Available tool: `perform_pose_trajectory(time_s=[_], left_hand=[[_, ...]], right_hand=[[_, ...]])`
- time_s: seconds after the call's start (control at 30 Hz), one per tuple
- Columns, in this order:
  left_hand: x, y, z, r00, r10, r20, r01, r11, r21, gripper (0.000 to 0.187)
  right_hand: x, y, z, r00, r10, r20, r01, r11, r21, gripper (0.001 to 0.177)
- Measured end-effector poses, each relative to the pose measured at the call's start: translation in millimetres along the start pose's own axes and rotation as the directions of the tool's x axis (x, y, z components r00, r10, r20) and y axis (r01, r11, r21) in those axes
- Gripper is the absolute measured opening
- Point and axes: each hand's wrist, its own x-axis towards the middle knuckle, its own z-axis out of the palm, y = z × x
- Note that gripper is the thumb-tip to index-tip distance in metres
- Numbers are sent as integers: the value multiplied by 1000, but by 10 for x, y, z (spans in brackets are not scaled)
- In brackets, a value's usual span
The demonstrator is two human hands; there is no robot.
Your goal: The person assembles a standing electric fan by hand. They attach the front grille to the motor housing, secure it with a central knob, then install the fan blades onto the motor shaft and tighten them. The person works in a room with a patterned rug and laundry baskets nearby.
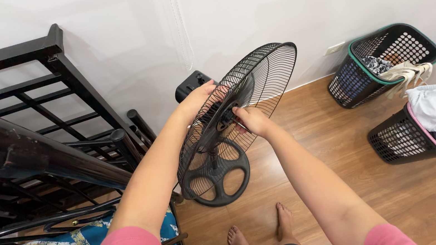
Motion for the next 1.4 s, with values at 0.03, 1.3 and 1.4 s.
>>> perform_pose_trajectory(time_s=[0.03,1.3,1.4], left_hand=[[-3,5,-3,999,47,8,-48,997,62,29],[-2119,1084,1182,741,228,-632,-44,955,293,56],[-2244,1000,1309,685,367,-629,-56,888,457,65]], right_hand=[[33,43,4,1000,23,15,-24,998,62,61],[-506,96,-74,834,-542,-102,410,732,-544,29],[-396,157,-88,851,-526,-17,444,735,-513,28]])
